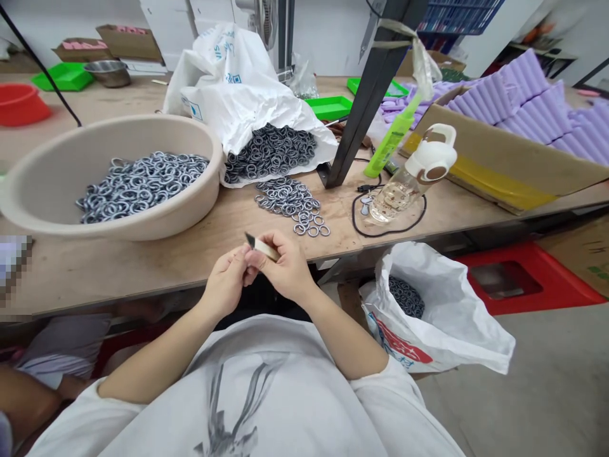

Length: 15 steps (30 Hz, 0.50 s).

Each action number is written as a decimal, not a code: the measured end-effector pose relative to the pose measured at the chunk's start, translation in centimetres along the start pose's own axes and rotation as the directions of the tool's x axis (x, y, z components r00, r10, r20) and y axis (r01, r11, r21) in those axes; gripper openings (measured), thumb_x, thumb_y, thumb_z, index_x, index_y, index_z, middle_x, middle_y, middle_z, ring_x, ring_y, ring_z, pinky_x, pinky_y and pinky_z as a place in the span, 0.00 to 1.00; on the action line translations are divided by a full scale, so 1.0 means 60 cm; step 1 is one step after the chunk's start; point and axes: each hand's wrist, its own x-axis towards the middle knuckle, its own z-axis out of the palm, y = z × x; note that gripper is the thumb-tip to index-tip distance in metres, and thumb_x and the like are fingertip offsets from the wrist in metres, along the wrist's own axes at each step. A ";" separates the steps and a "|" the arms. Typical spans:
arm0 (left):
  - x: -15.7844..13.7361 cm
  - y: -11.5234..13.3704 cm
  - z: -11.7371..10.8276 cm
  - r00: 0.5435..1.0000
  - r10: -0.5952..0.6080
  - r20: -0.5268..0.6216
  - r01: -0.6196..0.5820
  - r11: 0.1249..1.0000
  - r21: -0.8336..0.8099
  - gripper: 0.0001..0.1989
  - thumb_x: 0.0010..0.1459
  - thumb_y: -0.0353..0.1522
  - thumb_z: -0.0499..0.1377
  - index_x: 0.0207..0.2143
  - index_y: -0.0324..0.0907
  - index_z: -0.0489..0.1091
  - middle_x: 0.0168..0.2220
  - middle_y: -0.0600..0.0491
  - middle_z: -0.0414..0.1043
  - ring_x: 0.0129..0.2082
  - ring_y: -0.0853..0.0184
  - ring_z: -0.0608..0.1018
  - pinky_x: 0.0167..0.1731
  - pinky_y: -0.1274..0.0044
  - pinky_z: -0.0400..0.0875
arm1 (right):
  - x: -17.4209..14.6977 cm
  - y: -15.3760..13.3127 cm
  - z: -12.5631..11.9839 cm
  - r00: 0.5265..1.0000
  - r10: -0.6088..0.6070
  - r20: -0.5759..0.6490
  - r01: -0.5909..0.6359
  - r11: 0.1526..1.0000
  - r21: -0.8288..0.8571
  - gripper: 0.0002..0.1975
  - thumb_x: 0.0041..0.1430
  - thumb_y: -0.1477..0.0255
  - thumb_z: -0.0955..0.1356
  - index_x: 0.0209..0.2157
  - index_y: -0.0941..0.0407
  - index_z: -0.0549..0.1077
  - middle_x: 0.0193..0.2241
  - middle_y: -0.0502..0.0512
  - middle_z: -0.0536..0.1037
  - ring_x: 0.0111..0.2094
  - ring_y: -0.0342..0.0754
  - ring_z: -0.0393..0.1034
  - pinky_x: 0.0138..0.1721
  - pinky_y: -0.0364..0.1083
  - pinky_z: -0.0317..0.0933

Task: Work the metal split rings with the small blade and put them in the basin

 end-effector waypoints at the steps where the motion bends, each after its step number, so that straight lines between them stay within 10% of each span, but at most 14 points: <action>1: -0.003 0.000 0.003 1.000 -0.022 0.009 0.022 0.999 -0.029 0.29 0.55 0.55 0.61 0.22 0.39 0.60 0.18 0.58 0.54 0.17 0.76 0.56 0.18 0.82 0.49 | 0.001 0.000 -0.001 1.000 -0.001 -0.025 0.001 1.000 0.000 0.27 0.64 0.48 0.71 0.34 0.61 0.67 0.27 0.53 0.66 0.26 0.42 0.62 0.28 0.39 0.57; 8: -0.012 0.004 0.014 0.989 -0.146 0.009 0.141 0.938 -0.316 0.29 0.54 0.52 0.64 0.22 0.40 0.57 0.16 0.61 0.49 0.16 0.78 0.53 0.18 0.83 0.51 | -0.017 -0.014 -0.004 0.933 -0.353 0.068 0.343 0.818 -0.461 0.24 0.76 0.55 0.63 0.33 0.61 0.70 0.29 0.53 0.68 0.30 0.42 0.61 0.33 0.41 0.52; 15: -0.014 0.009 0.012 0.979 -0.201 -0.040 0.169 0.904 -0.393 0.28 0.51 0.49 0.68 0.22 0.40 0.55 0.16 0.62 0.47 0.16 0.79 0.51 0.16 0.84 0.50 | -0.027 -0.021 0.002 0.912 -0.389 0.129 0.378 0.679 -0.630 0.25 0.76 0.57 0.63 0.28 0.61 0.67 0.28 0.54 0.67 0.28 0.42 0.59 0.31 0.43 0.49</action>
